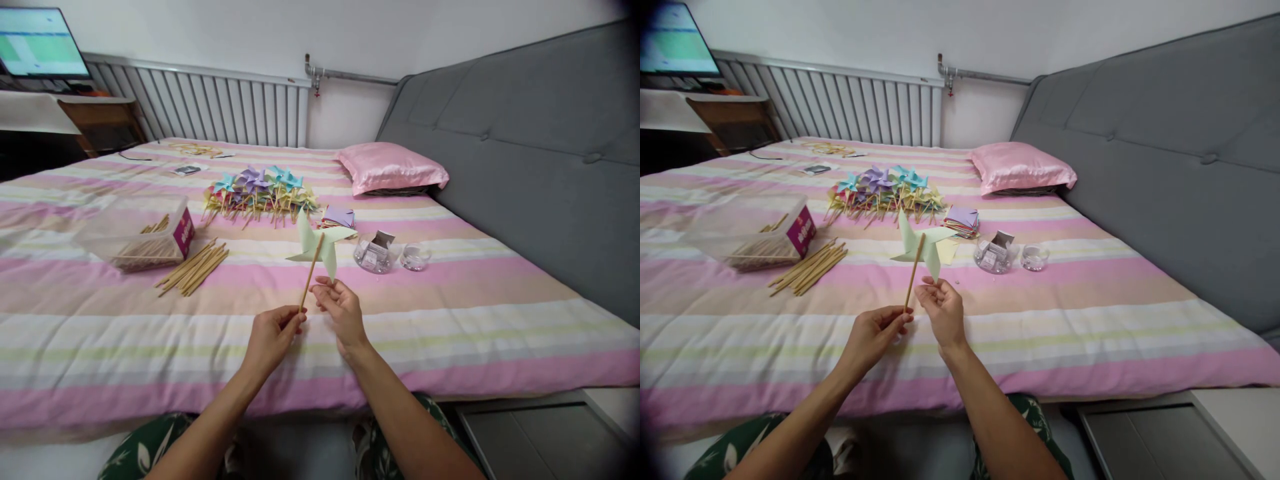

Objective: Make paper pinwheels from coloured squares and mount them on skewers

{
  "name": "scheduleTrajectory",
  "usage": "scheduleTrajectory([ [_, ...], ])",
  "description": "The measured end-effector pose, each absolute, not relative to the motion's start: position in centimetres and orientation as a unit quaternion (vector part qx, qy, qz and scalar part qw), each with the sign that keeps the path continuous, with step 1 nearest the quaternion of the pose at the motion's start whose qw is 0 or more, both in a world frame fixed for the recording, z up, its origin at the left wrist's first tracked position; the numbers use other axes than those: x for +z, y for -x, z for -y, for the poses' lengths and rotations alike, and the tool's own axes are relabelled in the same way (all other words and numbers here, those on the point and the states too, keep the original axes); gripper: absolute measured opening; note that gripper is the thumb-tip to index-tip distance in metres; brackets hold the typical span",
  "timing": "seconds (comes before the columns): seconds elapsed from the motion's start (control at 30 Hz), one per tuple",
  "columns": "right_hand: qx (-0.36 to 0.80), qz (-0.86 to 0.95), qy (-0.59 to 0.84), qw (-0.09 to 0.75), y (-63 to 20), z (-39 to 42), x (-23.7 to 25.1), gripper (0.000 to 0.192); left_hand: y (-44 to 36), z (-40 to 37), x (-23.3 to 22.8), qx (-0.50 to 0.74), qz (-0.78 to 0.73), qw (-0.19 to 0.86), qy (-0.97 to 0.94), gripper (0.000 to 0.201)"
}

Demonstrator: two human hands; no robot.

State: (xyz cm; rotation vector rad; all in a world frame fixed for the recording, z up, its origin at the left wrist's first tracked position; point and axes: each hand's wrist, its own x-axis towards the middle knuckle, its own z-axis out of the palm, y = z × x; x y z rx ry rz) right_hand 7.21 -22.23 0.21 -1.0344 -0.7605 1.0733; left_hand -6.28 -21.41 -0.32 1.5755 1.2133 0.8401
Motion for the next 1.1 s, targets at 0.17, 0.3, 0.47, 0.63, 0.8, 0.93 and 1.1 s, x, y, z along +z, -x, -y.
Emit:
scheduleTrajectory([
  [0.17,0.443,0.289,0.44,0.726,-8.2,22.1,0.5,0.029,6.3,21.4,-0.3,0.342,-0.495,0.464,-0.65,0.03],
  [0.3,0.447,0.243,0.431,0.745,-8.8,21.8,0.6,0.025,6.4,21.5,-0.3,0.338,-0.495,0.454,-0.659,0.029],
  [0.47,0.496,0.207,0.402,0.741,-8.9,21.7,0.6,0.021,6.3,21.5,-0.2,0.333,-0.499,0.449,-0.662,0.027],
  [0.63,0.536,0.195,0.366,0.735,-8.9,21.7,0.5,0.018,6.3,21.4,-0.5,0.337,-0.496,0.445,-0.665,0.027],
  [0.8,0.54,0.2,0.361,0.734,-8.8,21.8,0.6,0.015,6.2,21.4,-0.3,0.336,-0.496,0.447,-0.664,0.027],
  [0.93,0.546,0.205,0.364,0.727,-8.6,21.9,0.6,0.014,6.2,21.5,-0.3,0.338,-0.493,0.449,-0.664,0.027],
  [1.1,0.546,0.229,0.369,0.717,-8.3,21.9,0.4,0.014,6.2,21.5,-0.1,0.337,-0.494,0.448,-0.665,0.028],
])
